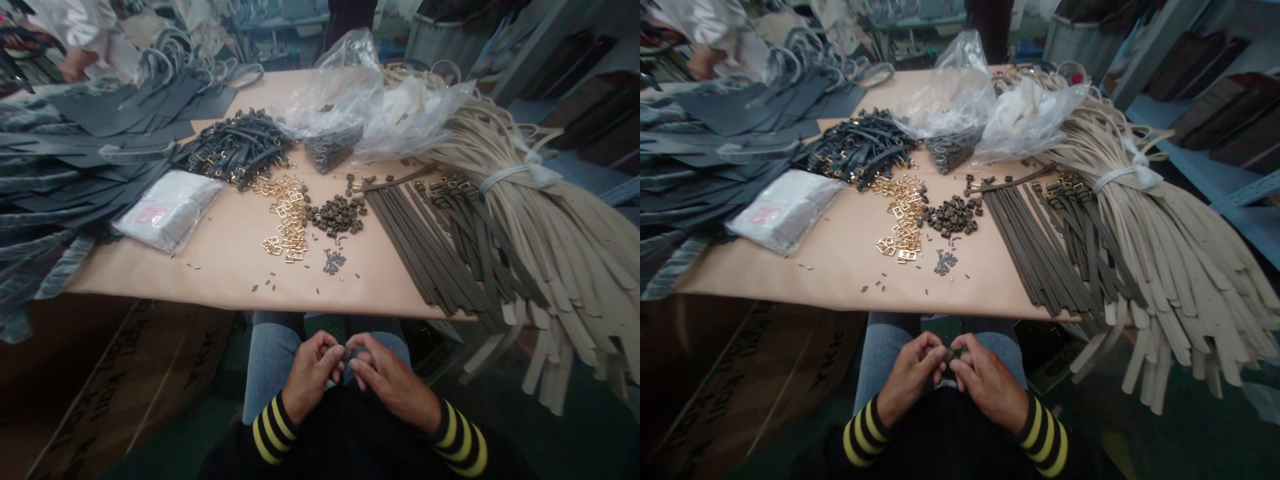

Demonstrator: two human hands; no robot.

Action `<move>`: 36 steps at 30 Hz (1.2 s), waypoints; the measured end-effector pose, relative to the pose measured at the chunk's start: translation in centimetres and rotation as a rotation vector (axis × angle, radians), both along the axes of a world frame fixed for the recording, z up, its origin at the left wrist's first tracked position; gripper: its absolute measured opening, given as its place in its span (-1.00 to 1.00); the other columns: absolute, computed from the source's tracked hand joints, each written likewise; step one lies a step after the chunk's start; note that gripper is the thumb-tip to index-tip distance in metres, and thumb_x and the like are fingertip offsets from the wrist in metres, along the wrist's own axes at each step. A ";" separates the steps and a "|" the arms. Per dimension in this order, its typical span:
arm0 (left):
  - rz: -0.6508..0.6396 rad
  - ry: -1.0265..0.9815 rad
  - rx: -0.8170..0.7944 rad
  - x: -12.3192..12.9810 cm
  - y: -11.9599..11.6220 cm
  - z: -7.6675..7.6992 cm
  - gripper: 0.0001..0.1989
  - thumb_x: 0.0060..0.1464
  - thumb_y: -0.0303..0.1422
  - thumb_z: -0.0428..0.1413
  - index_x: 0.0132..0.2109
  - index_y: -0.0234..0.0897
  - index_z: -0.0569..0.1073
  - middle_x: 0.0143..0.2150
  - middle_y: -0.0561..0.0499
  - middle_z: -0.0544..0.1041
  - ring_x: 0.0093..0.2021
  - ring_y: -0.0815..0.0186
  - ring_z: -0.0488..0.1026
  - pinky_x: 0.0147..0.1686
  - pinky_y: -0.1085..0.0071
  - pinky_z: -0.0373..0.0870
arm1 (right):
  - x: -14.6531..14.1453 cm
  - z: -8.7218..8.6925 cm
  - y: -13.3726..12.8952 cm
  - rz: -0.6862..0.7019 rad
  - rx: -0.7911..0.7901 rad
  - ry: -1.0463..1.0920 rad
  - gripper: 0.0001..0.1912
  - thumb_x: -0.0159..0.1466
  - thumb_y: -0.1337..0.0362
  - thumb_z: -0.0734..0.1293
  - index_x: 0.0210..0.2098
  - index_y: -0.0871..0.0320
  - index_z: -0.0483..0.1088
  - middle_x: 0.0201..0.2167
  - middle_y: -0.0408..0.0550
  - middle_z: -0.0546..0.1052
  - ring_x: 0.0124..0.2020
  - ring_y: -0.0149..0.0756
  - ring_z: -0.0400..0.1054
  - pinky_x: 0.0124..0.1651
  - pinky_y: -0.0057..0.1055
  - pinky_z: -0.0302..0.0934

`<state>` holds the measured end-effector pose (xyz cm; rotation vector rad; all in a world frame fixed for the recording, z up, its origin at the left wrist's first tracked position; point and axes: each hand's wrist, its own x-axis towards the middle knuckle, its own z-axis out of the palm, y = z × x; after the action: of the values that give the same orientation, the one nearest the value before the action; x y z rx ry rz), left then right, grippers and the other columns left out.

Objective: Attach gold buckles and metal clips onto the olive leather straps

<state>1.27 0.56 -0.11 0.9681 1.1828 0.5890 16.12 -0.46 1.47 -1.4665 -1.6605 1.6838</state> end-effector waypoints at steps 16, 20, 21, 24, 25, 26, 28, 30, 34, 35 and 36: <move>-0.166 0.350 0.514 -1.6 3.4 1.7 -0.83 0.07 -0.33 -0.09 -0.36 -0.30 0.33 -0.46 -0.02 0.40 -0.43 0.36 0.34 -0.41 0.43 0.31 | 1.0 -0.4 2.0 0.037 0.041 -0.007 -0.76 0.19 0.27 0.10 -0.57 0.18 0.23 -0.64 -0.20 0.30 -0.58 -0.45 0.15 -0.49 -0.52 -0.01; -0.204 0.875 1.088 -3.0 8.3 3.3 -0.80 0.06 -0.47 -0.10 -0.17 -0.32 0.34 -0.17 -0.17 0.38 -0.14 0.19 0.27 -0.14 0.23 0.27 | 1.7 -2.0 2.7 -0.040 -0.009 -0.042 -0.73 0.18 0.21 0.10 -0.57 0.18 0.21 -0.69 -0.22 0.21 -0.65 -0.46 0.06 -0.56 -0.52 -0.06; -0.259 1.003 1.136 -3.3 9.6 3.6 -0.79 0.05 -0.50 -0.10 -0.17 -0.35 0.34 -0.14 -0.20 0.36 -0.12 0.16 0.25 -0.12 0.21 0.26 | 1.8 -2.4 2.8 -0.055 -0.024 -0.043 -0.72 0.18 0.19 0.09 -0.58 0.18 0.21 -0.70 -0.22 0.20 -0.66 -0.46 0.05 -0.58 -0.52 -0.07; -0.484 1.262 1.128 -3.7 12.6 4.0 -0.80 0.04 -0.56 -0.12 -0.22 -0.42 0.36 -0.17 -0.23 0.36 -0.16 0.14 0.25 -0.16 0.23 0.28 | 2.1 -3.6 2.9 -0.082 -0.057 -0.033 -0.68 0.18 0.16 0.09 -0.61 0.19 0.20 -0.72 -0.22 0.17 -0.68 -0.47 0.02 -0.61 -0.52 -0.09; -0.547 1.309 1.112 -3.7 13.2 4.1 -0.80 0.04 -0.57 -0.13 -0.24 -0.42 0.36 -0.20 -0.22 0.37 -0.18 0.15 0.26 -0.19 0.25 0.30 | 2.1 -3.8 2.9 -0.085 -0.065 -0.026 -0.67 0.18 0.15 0.09 -0.62 0.19 0.20 -0.73 -0.22 0.15 -0.68 -0.48 0.01 -0.62 -0.52 -0.10; -0.596 1.346 1.105 -3.6 13.5 4.1 -0.80 0.04 -0.57 -0.13 -0.25 -0.42 0.36 -0.24 -0.20 0.38 -0.21 0.16 0.26 -0.22 0.28 0.31 | 2.2 -4.0 2.9 -0.087 -0.070 -0.018 -0.67 0.18 0.15 0.09 -0.63 0.19 0.20 -0.73 -0.23 0.14 -0.69 -0.48 0.00 -0.62 -0.53 -0.11; -0.649 1.417 1.118 -3.5 13.9 3.9 -0.80 0.04 -0.58 -0.14 -0.29 -0.40 0.36 -0.28 -0.18 0.38 -0.25 0.18 0.27 -0.28 0.31 0.31 | 2.2 -4.3 2.9 -0.083 -0.078 -0.002 -0.66 0.18 0.15 0.09 -0.63 0.19 0.20 -0.75 -0.24 0.12 -0.71 -0.49 -0.01 -0.63 -0.53 -0.12; -0.665 1.463 1.142 -3.5 14.2 3.7 -0.81 0.04 -0.58 -0.14 -0.32 -0.38 0.36 -0.31 -0.16 0.38 -0.27 0.19 0.28 -0.32 0.34 0.30 | 2.2 -4.5 2.9 -0.075 -0.090 0.013 -0.65 0.19 0.16 0.09 -0.64 0.20 0.21 -0.77 -0.25 0.11 -0.72 -0.50 -0.02 -0.63 -0.53 -0.12; -0.499 1.368 1.122 -3.9 14.8 3.8 -0.84 0.06 -0.50 -0.12 -0.35 -0.34 0.34 -0.34 -0.13 0.39 -0.30 0.22 0.32 -0.36 0.36 0.29 | 2.3 -4.4 2.9 -0.067 -0.095 0.017 -0.67 0.20 0.18 0.08 -0.61 0.21 0.22 -0.75 -0.23 0.15 -0.71 -0.50 0.01 -0.61 -0.53 -0.08; -0.408 1.279 1.085 -3.9 14.7 4.2 -0.85 0.07 -0.48 -0.12 -0.35 -0.34 0.33 -0.36 -0.12 0.39 -0.33 0.24 0.33 -0.37 0.36 0.29 | 2.4 -4.1 2.9 -0.059 -0.078 0.011 -0.69 0.19 0.20 0.09 -0.59 0.21 0.23 -0.72 -0.22 0.19 -0.69 -0.49 0.02 -0.60 -0.53 -0.07; -0.320 1.147 1.026 -3.8 14.4 4.6 -0.86 0.08 -0.45 -0.12 -0.34 -0.34 0.32 -0.40 -0.08 0.40 -0.37 0.27 0.35 -0.38 0.37 0.29 | 2.6 -3.6 2.8 -0.044 -0.052 0.006 -0.72 0.19 0.22 0.10 -0.56 0.22 0.25 -0.69 -0.20 0.22 -0.66 -0.49 0.04 -0.58 -0.53 -0.06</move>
<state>-2.56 14.91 4.47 2.5356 1.6521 0.3289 18.70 2.33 -2.18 -1.5089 -1.5812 1.7177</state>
